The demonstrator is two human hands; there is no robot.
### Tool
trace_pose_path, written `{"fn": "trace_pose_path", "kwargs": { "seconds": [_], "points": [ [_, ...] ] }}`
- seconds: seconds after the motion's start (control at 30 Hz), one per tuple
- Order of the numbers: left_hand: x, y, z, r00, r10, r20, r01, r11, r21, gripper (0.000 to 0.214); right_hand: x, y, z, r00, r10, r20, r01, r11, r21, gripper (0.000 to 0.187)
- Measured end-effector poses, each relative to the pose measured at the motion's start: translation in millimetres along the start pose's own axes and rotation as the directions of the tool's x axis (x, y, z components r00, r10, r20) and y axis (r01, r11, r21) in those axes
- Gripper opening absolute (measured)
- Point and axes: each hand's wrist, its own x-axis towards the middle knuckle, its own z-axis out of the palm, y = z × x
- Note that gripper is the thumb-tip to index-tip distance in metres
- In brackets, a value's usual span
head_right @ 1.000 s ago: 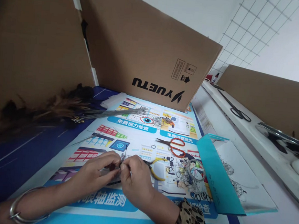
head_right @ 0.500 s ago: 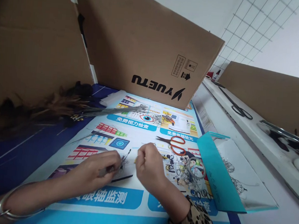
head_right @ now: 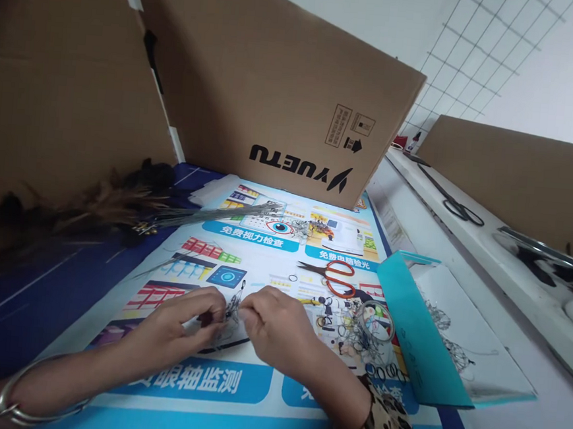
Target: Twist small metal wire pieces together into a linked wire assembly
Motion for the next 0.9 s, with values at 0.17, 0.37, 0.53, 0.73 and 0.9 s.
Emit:
{"fn": "trace_pose_path", "kwargs": {
  "seconds": [0.17, 0.37, 0.53, 0.73, 0.9],
  "points": [
    [-1.1, -2.2, 2.4, 0.999, 0.032, -0.003, -0.032, 0.999, 0.012, 0.012, -2.2, -1.1, 15.5, 0.999, -0.011, -0.035, 0.010, 1.000, -0.029, 0.016],
    [-0.5, 0.5, -1.2, 0.996, 0.055, 0.073, -0.058, 0.997, 0.045, 0.014, -1.5, -0.8, 18.7, 0.997, -0.022, -0.075, 0.019, 0.999, -0.031, 0.015],
    [1.1, 5.3, -6.8, 0.989, 0.049, 0.137, -0.055, 0.998, 0.039, 0.014, 1.1, -3.8, -1.1, 0.967, 0.126, -0.221, -0.117, 0.992, 0.055, 0.013],
    [3.3, 9.5, -9.4, 0.988, 0.055, 0.147, -0.058, 0.998, 0.014, 0.015, 2.8, -6.2, -28.2, 0.937, 0.184, -0.297, -0.165, 0.982, 0.086, 0.013],
    [2.5, 8.0, -8.2, 0.992, -0.051, 0.114, 0.058, 0.997, -0.058, 0.012, 2.7, -5.8, -11.7, 0.957, 0.192, -0.216, -0.165, 0.977, 0.136, 0.013]
  ]
}}
